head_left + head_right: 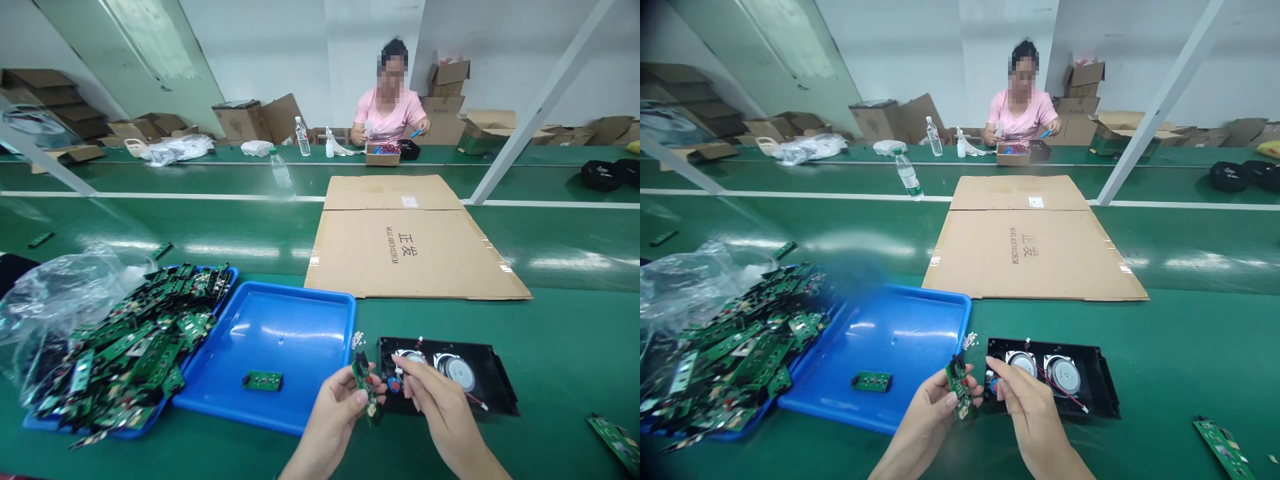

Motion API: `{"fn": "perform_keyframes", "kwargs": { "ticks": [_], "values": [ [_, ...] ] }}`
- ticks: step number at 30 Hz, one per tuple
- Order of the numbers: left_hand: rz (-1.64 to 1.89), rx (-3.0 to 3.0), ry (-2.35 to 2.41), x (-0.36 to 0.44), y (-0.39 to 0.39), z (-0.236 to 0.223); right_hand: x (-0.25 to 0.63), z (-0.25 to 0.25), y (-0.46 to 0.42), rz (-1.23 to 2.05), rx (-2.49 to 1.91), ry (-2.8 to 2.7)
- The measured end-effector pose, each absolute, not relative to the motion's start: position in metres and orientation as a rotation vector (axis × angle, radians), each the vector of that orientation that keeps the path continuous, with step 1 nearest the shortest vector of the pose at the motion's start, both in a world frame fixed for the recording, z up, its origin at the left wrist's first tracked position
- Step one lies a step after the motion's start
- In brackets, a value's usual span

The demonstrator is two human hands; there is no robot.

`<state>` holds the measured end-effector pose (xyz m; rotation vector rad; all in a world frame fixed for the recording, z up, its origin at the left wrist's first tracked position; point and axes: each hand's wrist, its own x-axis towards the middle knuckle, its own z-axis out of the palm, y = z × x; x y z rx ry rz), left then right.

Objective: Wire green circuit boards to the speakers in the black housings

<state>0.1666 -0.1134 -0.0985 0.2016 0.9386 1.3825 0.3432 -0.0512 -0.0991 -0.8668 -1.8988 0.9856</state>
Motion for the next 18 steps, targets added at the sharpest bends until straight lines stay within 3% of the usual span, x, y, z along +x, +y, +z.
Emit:
{"fn": "perform_keyframes", "kwargs": {
  "ticks": [9,18],
  "values": [
    [1.328,0.409,0.983,0.175,-0.118,-0.1,0.329,-0.081,-0.055,0.517,-0.651,-2.072],
    [1.263,0.386,0.94,0.173,-0.123,-0.101,0.337,-0.092,-0.054,0.525,-0.604,-2.232]
  ]
}}
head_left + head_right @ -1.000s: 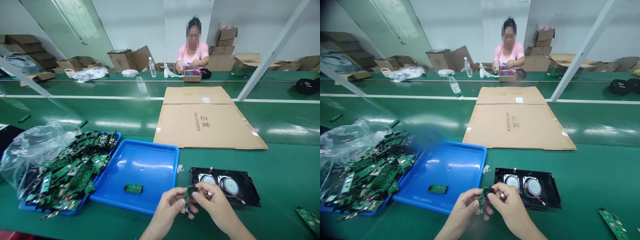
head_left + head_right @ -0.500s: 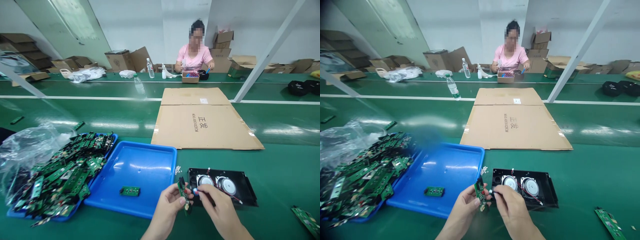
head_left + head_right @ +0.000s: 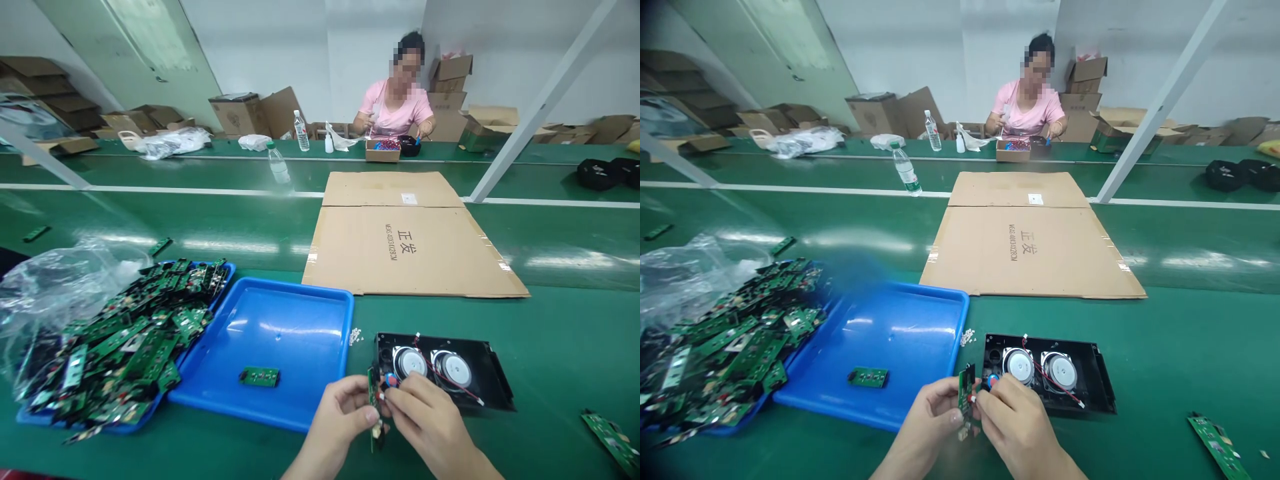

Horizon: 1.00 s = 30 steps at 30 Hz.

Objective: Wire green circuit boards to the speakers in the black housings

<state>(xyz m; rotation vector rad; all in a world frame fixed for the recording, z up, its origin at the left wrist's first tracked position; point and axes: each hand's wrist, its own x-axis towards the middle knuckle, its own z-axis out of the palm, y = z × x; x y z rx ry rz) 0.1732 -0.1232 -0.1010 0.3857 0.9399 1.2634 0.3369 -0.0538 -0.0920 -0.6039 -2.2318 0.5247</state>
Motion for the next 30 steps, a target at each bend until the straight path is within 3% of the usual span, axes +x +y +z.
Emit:
{"fn": "perform_keyframes", "kwargs": {
  "ticks": [15,21,25,30],
  "values": [
    [1.137,0.727,1.32,0.166,-0.12,-0.085,0.337,-0.09,-0.048,0.4,-0.386,-2.279],
    [1.163,0.509,1.133,0.17,-0.119,-0.085,0.346,-0.077,-0.042,0.366,-0.474,-2.262],
    [1.111,0.551,1.273,0.176,-0.124,-0.087,0.396,-0.083,-0.028,0.43,-0.799,-2.314],
    [1.025,0.779,1.464,0.195,-0.124,-0.089,0.464,-0.134,-0.02,0.382,-1.368,-2.416]
  ]
}}
